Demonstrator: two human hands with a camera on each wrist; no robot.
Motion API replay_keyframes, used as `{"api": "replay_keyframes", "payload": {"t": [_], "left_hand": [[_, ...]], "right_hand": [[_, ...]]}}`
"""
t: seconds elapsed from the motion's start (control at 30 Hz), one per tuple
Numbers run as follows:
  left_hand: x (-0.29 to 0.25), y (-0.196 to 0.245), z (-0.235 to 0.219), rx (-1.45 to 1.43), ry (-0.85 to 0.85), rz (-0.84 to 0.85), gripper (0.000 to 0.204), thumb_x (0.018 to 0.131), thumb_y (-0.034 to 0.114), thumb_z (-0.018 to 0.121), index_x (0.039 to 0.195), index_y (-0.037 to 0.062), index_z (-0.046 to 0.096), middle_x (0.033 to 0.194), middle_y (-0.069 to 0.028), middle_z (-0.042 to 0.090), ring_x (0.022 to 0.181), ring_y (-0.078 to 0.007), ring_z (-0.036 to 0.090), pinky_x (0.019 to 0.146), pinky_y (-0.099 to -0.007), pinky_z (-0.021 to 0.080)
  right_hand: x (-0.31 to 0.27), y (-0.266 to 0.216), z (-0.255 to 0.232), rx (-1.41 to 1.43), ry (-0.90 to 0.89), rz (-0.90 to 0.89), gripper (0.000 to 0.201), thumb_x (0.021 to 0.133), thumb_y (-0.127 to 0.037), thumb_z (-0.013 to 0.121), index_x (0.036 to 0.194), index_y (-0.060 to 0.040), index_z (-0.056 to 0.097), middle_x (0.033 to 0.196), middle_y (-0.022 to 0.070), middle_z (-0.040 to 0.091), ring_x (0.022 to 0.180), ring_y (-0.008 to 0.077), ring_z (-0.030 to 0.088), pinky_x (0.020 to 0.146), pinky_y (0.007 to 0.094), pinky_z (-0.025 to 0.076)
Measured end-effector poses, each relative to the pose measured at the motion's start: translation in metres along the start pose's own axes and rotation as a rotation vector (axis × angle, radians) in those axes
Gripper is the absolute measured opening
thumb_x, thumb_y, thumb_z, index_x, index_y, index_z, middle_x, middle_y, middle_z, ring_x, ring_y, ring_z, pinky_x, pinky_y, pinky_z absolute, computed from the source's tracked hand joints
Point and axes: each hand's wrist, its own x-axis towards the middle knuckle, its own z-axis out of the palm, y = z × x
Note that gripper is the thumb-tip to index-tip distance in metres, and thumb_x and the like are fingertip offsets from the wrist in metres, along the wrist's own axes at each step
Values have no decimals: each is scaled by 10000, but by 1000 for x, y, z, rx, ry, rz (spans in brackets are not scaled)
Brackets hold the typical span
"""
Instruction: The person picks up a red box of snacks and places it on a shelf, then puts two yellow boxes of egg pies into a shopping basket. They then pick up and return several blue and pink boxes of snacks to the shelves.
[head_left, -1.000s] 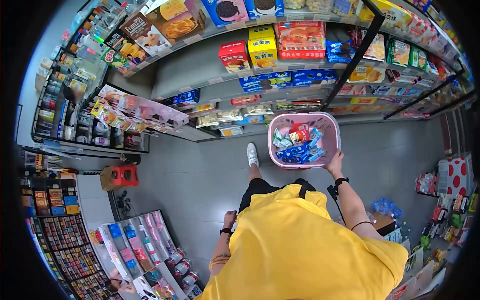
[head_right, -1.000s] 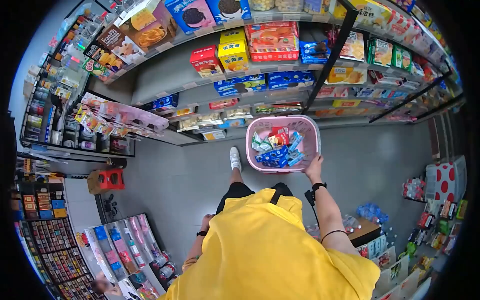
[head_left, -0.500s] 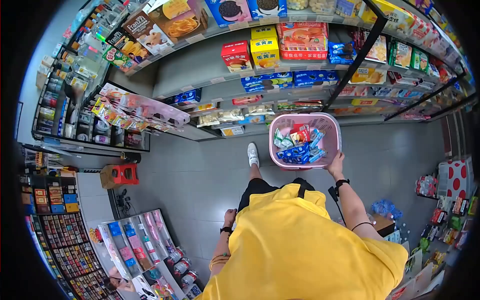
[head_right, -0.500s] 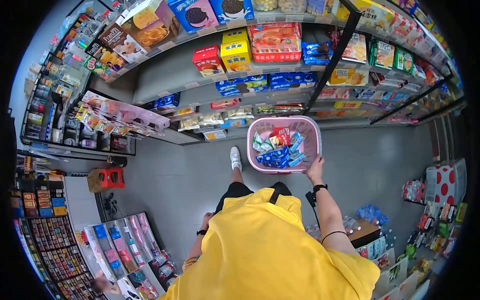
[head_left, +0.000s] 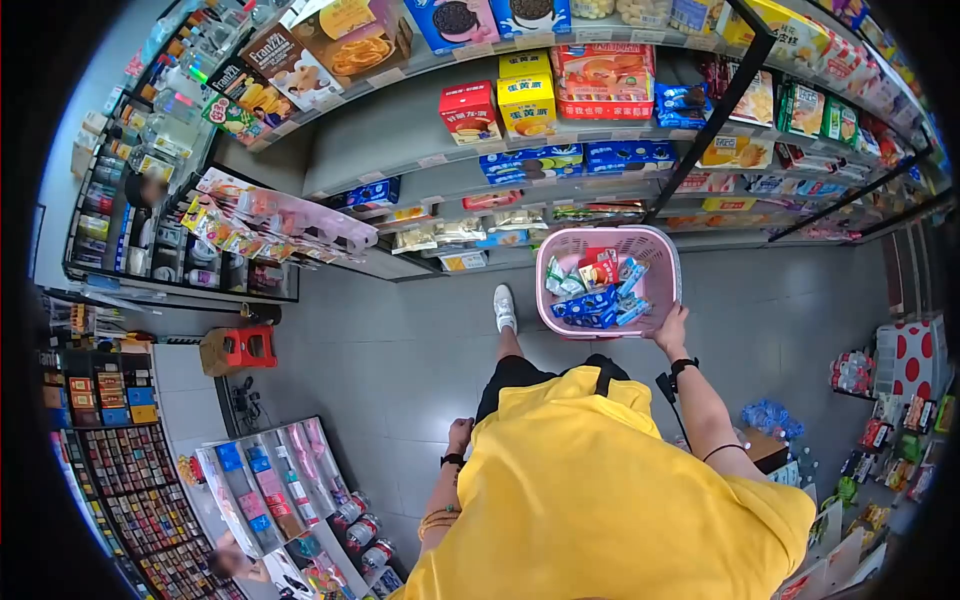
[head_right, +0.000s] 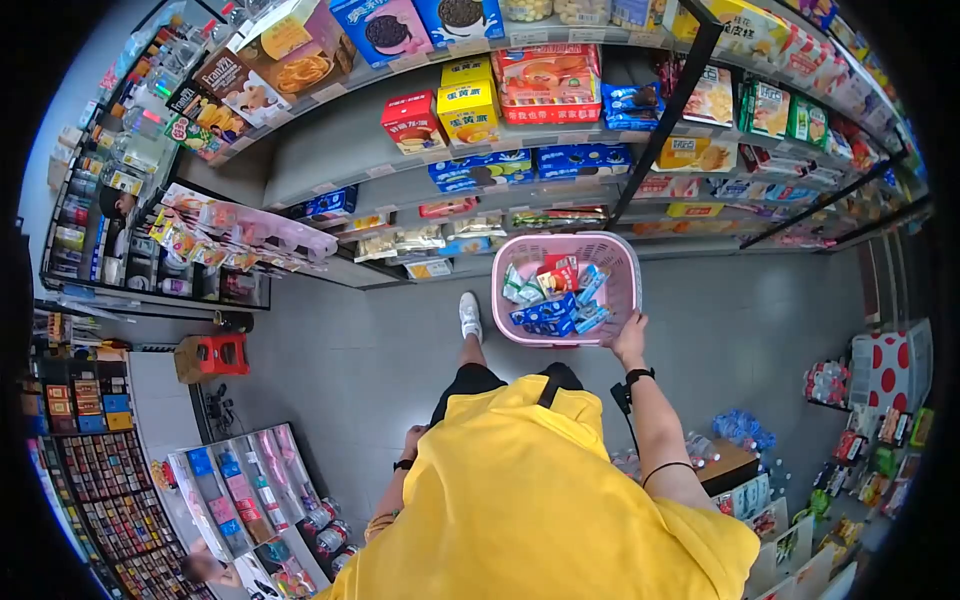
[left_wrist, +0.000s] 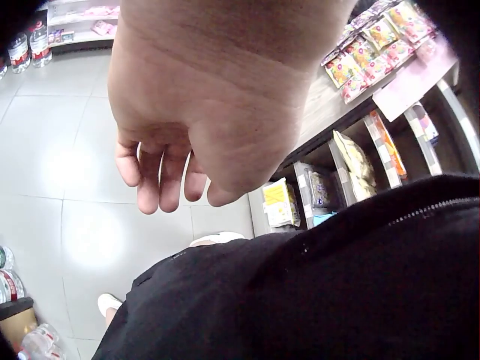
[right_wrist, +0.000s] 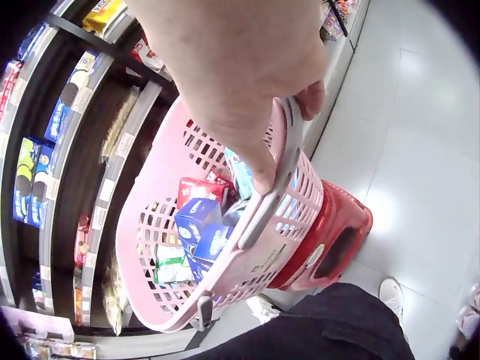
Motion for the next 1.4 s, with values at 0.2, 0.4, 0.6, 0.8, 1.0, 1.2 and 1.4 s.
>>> {"api": "replay_keyframes", "payload": {"t": [0.2, 0.4, 0.6, 0.8, 1.0, 1.2, 1.4], "left_hand": [[0, 0, 5, 18, 4, 22, 336, 831, 316, 608, 861, -17, 641, 724, -81, 648, 636, -164, 584, 613, -308, 461], [-3, 7, 6, 33, -3, 31, 337, 822, 314, 607, 847, -20, 650, 752, -99, 663, 682, -188, 609, 646, -326, 476], [1, 6, 9, 72, 1, 7, 366, 822, 325, 609, 899, -31, 650, 813, -131, 679, 763, -216, 633, 701, -340, 488], [-1, 8, 11, 71, 11, 3, 410, 824, 351, 617, 956, -37, 643, 870, -148, 682, 814, -230, 637, 735, -334, 491], [2, 2, 14, 68, -5, -11, 407, 827, 341, 620, 982, -35, 637, 898, -156, 682, 839, -238, 642, 750, -338, 493], [5, -2, 15, 79, -4, -3, 410, 822, 355, 620, 969, -28, 641, 899, -158, 682, 841, -239, 644, 758, -338, 494], [19, -20, 20, 77, -9, -1, 425, 822, 366, 615, 960, -35, 639, 889, -165, 681, 827, -241, 645, 748, -338, 493]], "right_hand": [[0, 0, -1, -17, -11, -18, 1185, 454, -219, 916, 1371, 12, 201, 1355, 206, 279, 1186, 406, 435, 977, 412, 437], [-1, -1, -1, -19, -8, -10, 1196, 449, -203, 916, 1375, 7, 188, 1355, 204, 279, 1174, 408, 445, 971, 411, 442], [2, 7, 6, -10, 41, -61, 1194, 436, -159, 915, 1372, -5, 189, 1323, 214, 295, 1136, 410, 478, 953, 411, 457], [6, 12, 12, -11, 63, -64, 1197, 424, -159, 919, 1366, -2, 199, 1312, 221, 302, 1125, 411, 485, 944, 415, 463], [7, 13, 13, -16, 46, -43, 1194, 430, -167, 920, 1366, 0, 199, 1308, 234, 303, 1112, 423, 491, 939, 420, 464], [3, 4, 6, -16, 38, -38, 1194, 439, -156, 917, 1371, 0, 187, 1312, 242, 296, 1109, 431, 492, 938, 424, 462], [5, 7, 9, -16, 27, -25, 1191, 445, -155, 916, 1372, 0, 185, 1331, 247, 281, 1119, 433, 486, 943, 424, 459]]}}
